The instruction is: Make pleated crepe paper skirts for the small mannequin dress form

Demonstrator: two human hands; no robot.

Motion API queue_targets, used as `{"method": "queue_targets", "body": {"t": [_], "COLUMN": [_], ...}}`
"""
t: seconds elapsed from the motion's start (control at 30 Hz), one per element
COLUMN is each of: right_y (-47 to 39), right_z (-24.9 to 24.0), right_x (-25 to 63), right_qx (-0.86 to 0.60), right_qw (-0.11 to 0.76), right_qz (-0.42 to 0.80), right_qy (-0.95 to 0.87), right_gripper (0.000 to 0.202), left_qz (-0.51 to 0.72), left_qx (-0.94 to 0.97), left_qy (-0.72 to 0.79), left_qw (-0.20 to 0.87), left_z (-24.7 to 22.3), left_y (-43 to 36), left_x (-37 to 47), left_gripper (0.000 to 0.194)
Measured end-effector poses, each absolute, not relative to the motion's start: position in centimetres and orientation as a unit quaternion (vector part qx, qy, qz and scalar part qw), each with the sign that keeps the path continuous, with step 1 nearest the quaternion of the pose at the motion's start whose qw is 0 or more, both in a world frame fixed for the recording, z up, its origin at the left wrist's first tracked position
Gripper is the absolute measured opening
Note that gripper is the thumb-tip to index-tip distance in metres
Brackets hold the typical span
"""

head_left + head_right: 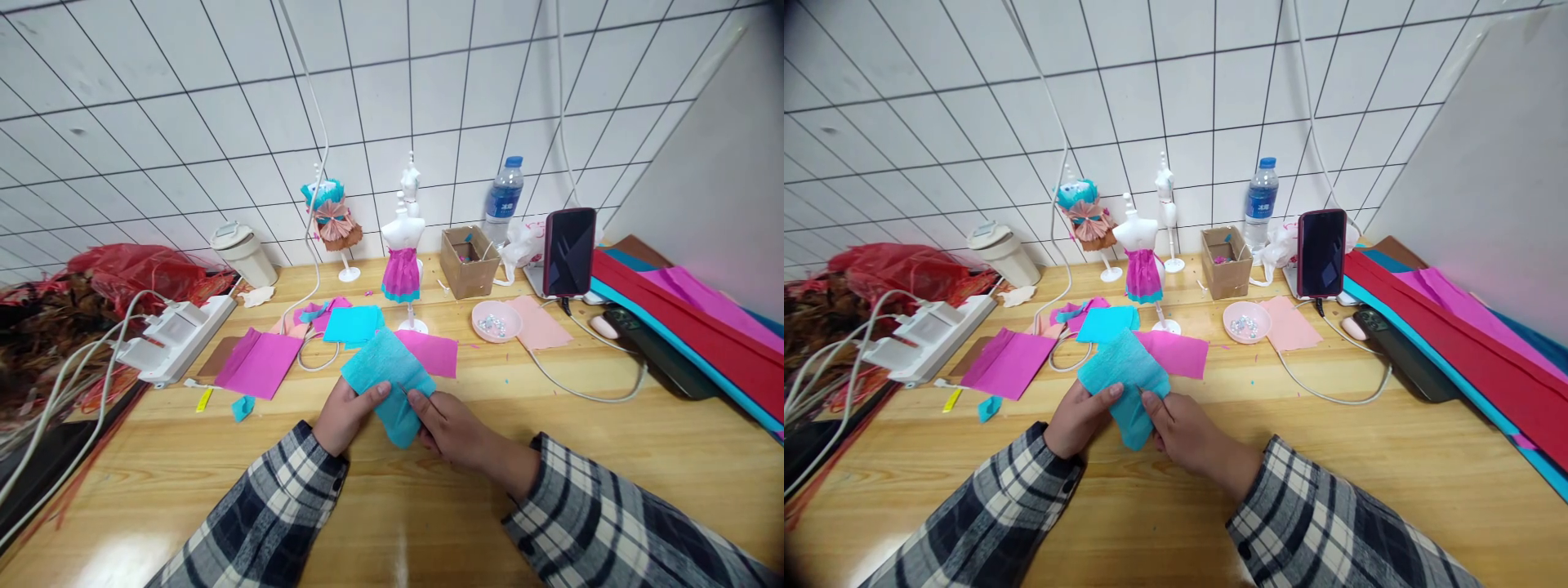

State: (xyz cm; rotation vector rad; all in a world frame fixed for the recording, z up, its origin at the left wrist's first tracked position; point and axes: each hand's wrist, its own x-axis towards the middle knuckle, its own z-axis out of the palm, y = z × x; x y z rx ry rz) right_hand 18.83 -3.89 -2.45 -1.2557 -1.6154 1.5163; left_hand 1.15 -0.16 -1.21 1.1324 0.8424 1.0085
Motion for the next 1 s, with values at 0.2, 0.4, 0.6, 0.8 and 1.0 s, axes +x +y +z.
{"method": "queue_targets", "body": {"t": [0.2, 0.4, 0.6, 0.8, 1.0], "right_y": [-3.98, -4.08, -3.94, -3.95, -4.21], "right_z": [-2.36, -2.39, -2.59, -2.58, -2.62], "right_x": [18.86, 18.99, 18.94, 18.90, 18.96], "right_qx": [-0.468, -0.469, -0.479, -0.480, -0.480], "right_qw": [0.284, 0.267, 0.272, 0.276, 0.266], "right_qz": [0.578, 0.585, 0.564, 0.574, 0.583], "right_qy": [-0.604, -0.605, -0.615, -0.603, -0.599], "right_gripper": [0.072, 0.071, 0.071, 0.070, 0.072], "left_qz": [0.438, 0.416, 0.405, 0.404, 0.385], "left_qx": [0.501, 0.532, 0.546, 0.546, 0.572], "left_qy": [0.407, 0.418, 0.419, 0.414, 0.408], "left_qw": [0.626, 0.608, 0.602, 0.607, 0.599], "left_z": [-1.33, -1.03, -1.26, -1.19, -1.10], "left_y": [-0.10, -0.21, -0.19, -0.12, -0.21], "left_x": [1.14, 1.05, 1.04, 1.08, 1.12], "left_gripper": [0.045, 0.043, 0.044, 0.042, 0.040]}}
